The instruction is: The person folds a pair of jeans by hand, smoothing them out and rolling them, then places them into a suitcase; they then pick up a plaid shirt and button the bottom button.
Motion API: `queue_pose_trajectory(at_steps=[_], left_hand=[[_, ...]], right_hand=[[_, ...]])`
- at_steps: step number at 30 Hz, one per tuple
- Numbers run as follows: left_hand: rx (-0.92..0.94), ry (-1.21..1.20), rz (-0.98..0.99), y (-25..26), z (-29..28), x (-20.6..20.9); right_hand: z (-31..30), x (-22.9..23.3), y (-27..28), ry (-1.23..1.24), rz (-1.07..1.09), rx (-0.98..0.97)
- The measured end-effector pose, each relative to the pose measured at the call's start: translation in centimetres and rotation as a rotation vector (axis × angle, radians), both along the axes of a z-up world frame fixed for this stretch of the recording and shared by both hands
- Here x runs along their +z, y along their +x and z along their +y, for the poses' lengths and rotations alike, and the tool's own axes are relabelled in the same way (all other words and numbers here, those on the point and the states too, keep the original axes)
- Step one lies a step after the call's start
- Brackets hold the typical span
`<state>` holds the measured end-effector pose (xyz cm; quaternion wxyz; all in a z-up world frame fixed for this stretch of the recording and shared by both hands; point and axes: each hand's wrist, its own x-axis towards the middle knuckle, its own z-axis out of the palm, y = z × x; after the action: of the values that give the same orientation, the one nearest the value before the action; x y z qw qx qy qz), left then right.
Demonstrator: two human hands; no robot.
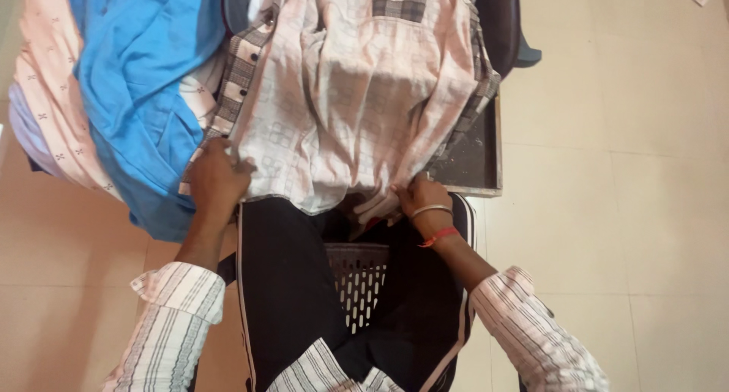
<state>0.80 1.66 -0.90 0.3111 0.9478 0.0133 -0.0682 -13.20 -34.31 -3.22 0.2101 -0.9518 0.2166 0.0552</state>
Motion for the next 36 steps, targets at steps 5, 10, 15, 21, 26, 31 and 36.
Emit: queue_pose_trajectory(at_steps=[5, 10, 15, 21, 26, 31, 36], left_hand=[[-0.007, 0.025, -0.431, 0.4, 1.3, -1.0], [-0.095, 0.116, -0.478, 0.2, 1.4, -0.7], [-0.118, 0.124, -0.413, 0.0, 0.6, 0.2], [-0.088, -0.024, -0.486, 0.0, 0.3, 1.6], [-0.045, -0.147, -0.53, -1.6, -0.6, 5.5], [-0.173, -0.297, -0.634, -5.6, -3.4, 8.6], [-0.491, -0.283, -0.553, -12.2, -7.7, 7.0]], right_hand=[[0.3, 0.9, -0.3, -0.067, 0.001, 0.086], [0.5, 2.1, -1.0, -0.014, -0.05, 0.091], [0.7, 3.2, -2.1, 0.094, -0.076, 0.009], [-0.2, 2.9, -4.4, 0.316, -0.095, -0.04], [-0.5, 3.2, -5.7, 0.832, -0.118, -0.216], [-1.6, 4.0, -7.8, 1.16, -0.098, -0.477], [-1.3, 5.6, -9.4, 1.163, -0.184, -0.384]])
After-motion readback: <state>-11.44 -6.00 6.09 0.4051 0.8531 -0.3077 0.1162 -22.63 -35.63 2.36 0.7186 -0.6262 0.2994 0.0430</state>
